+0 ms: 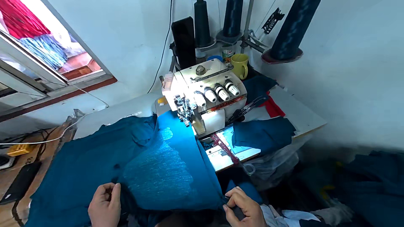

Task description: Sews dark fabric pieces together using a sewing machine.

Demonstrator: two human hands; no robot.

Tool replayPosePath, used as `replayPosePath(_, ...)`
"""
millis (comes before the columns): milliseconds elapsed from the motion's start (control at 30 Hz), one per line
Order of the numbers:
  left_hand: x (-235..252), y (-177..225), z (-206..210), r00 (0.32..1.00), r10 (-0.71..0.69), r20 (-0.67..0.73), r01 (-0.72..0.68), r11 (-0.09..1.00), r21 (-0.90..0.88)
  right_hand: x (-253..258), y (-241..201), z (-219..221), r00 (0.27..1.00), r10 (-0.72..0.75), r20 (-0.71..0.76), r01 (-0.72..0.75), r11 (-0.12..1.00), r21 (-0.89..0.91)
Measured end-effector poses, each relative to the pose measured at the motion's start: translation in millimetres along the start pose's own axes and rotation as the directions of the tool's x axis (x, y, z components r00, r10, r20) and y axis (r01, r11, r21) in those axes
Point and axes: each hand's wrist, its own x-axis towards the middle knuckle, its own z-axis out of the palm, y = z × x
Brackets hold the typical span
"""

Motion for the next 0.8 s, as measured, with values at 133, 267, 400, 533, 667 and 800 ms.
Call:
replayPosePath(133, -0.9, -0.2, -1.1, 1.0, -0.023, 0.019, 0.022, 0.999, 0.042, -1.5, -5.9, -0.2, 0.999, 0.039, -0.011, -0.039, 0.999, -0.019)
replayPosePath(267, -5.0, 40.6, -2.5, 0.995, 0.08, 0.065, -0.091, 0.98, 0.178, -2.7, -6.2, 2.4, 0.992, 0.12, -0.031, -0.121, 0.993, -0.015)
replayPosePath(400, -28.9, 115.3, 33.3, 0.778, 0.571, 0.26, -0.587, 0.809, -0.022, -3.8, -9.0, 3.5, 0.981, 0.188, -0.037, -0.188, 0.982, -0.002)
replayPosePath(533, -61.5, 156.7, 78.5, 0.447, 0.791, 0.418, -0.775, 0.576, -0.26, -3.3, -17.7, -0.6, 0.975, 0.222, -0.014, -0.223, 0.972, -0.069)
replayPosePath(667, -62.3, 162.3, 89.1, 0.368, 0.757, 0.54, -0.693, 0.61, -0.383, -0.6, -12.0, -2.3, 0.96, 0.28, 0.001, -0.28, 0.959, 0.05)
replayPosePath(800, -66.3, 157.7, 90.7, 0.413, 0.748, 0.52, -0.678, 0.634, -0.373, 4.5, -3.4, -1.3, 0.931, 0.346, 0.116, -0.364, 0.898, 0.247)
